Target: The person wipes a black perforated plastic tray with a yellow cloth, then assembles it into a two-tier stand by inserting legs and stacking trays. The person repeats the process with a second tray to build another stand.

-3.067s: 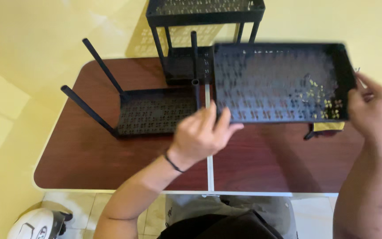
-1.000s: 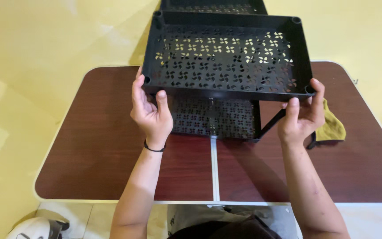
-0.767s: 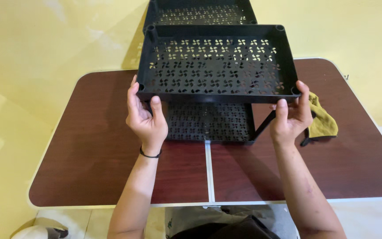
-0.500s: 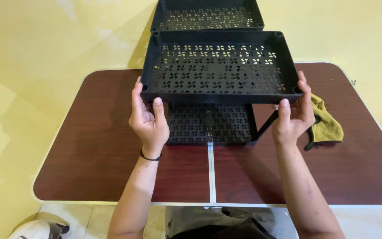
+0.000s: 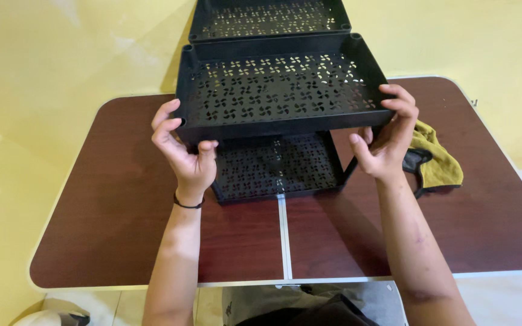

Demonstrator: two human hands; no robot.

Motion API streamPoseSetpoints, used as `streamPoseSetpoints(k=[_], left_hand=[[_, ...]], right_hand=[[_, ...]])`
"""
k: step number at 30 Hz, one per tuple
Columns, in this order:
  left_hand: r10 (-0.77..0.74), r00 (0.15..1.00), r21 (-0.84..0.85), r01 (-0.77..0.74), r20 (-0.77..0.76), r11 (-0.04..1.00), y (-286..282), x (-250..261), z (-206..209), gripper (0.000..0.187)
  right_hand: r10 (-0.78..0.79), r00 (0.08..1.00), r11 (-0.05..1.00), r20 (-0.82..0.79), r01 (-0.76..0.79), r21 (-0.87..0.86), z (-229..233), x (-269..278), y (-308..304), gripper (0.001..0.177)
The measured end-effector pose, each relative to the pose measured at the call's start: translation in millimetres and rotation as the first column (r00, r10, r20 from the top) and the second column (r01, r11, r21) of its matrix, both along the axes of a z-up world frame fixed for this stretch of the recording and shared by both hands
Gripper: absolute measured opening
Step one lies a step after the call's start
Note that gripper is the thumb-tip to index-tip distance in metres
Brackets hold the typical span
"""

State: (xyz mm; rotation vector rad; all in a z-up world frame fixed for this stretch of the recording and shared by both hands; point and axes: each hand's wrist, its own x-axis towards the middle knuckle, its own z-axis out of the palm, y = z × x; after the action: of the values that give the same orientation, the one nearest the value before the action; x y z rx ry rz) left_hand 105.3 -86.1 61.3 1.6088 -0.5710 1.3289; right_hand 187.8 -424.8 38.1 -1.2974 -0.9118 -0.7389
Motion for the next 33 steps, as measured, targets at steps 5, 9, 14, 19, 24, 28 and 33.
streamPoseSetpoints(k=[5,9,14,19,24,28,33], left_hand=[[0.033,0.999,0.012,-0.033,0.023,0.999,2,4,-5,0.062],[0.080,0.997,0.009,-0.080,0.007,0.997,4,7,-2,0.060],[0.134,0.991,0.028,-0.135,0.022,0.990,8,11,-6,0.058],[0.155,0.988,0.041,-0.155,0.004,0.987,7,11,-6,0.057],[0.094,0.995,-0.018,-0.094,-0.035,0.995,-4,4,13,0.055],[0.540,0.841,0.239,-0.531,0.027,0.813,-19,-22,29,0.038],[0.636,0.671,0.351,-0.742,0.382,0.572,-73,-33,80,0.030]], right_hand=[[-0.154,0.985,0.987,0.078,0.151,0.051,1,9,5,0.068],[-0.218,0.972,0.973,0.089,0.209,0.099,-4,17,8,0.057],[-0.292,0.953,0.954,0.076,0.285,0.099,-14,20,9,0.056],[-0.232,0.972,0.955,-0.029,0.234,0.182,-16,22,10,0.049],[-0.071,0.989,0.947,-0.128,0.107,0.301,-22,25,14,0.043],[-0.200,0.980,0.972,0.007,0.198,0.125,-30,21,8,0.038],[-0.032,0.999,0.999,-0.013,0.033,0.043,-26,18,8,0.085]])
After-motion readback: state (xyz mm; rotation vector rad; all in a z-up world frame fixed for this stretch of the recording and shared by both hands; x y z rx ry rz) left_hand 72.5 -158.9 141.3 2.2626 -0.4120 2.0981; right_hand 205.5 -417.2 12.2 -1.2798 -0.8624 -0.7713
